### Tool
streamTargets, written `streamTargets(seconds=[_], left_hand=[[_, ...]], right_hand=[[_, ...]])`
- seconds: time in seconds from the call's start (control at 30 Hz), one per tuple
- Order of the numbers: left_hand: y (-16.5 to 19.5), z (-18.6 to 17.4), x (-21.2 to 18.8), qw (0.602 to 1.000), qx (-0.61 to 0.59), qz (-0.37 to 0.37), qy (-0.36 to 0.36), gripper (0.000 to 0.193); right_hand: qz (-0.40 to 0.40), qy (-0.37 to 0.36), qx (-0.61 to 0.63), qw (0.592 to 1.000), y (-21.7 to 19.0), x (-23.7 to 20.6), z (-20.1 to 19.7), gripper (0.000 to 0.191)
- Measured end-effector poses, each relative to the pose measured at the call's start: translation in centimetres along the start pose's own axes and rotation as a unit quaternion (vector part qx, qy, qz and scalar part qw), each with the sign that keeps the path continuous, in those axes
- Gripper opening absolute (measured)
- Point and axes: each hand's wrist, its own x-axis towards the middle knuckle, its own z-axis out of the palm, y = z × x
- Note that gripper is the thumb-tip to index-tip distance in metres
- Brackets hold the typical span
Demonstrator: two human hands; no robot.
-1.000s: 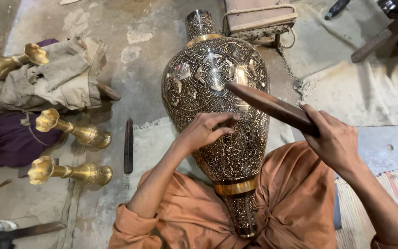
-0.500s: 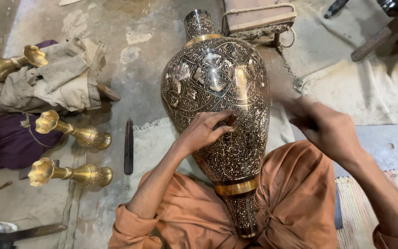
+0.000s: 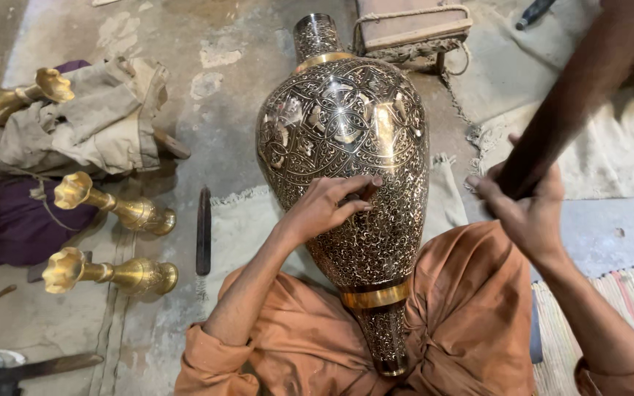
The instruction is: The person sits cross-legged on the floor holding a large ornate brass vase between their legs. They hold a chisel against the vase surface with one hand and strike it with a wooden mallet in the other hand, repeatedly working the engraved pattern across the vase body.
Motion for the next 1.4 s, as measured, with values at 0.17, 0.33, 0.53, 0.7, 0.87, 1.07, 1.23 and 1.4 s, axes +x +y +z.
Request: streamTargets(seconds=[0.17, 0.33, 0.53, 0.7, 0.87, 1.07, 1.23, 1.4], left_hand=[[-0.1, 0.2, 0.0, 1.0, 0.022, -0.016, 0.003, 0.041], [0.3, 0.0, -0.1, 0.999, 0.034, 0.027, 0.032, 0.044], [0.7, -0.3, 0.2, 1.0, 0.024, 0.005, 0.008, 0.043], [0.4, 0.1, 0.1, 0.999, 0.032, -0.018, 0.001, 0.042], [0.4, 0.2, 0.2, 1.0, 0.026, -0.015, -0.003, 0.037], [0.1, 0.1, 0.1, 0.999, 0.033, -0.008, -0.006, 0.036], [-0.3, 0.6, -0.2, 0.999, 0.009, 0.024, 0.024, 0.026], [-0.2, 0.6, -1.0, 0.997, 0.073, -0.031, 0.025, 0.035]], right_hand=[[-0.243, -0.04, -0.466, 0.85, 0.0, 0.4, -1.5, 0.042], [-0.122, -0.001, -0.112, 0.986, 0.1, 0.6, -1.2, 0.053], [-0.241, -0.04, -0.385, 0.89, 0.0, 0.6, -0.4, 0.061], [-0.08, -0.105, -0.201, 0.971, 0.6, 0.6, 0.4, 0.047], [-0.159, -0.095, -0.267, 0.946, 1.0, 0.0, 0.7, 0.066], [-0.191, -0.121, -0.398, 0.889, 0.7, -0.8, -0.2, 0.071], [-0.211, -0.106, -0.454, 0.859, 0.7, -1.1, -1.1, 0.06], [-0.173, -0.091, -0.511, 0.837, 2.1, -0.9, -1.6, 0.054]])
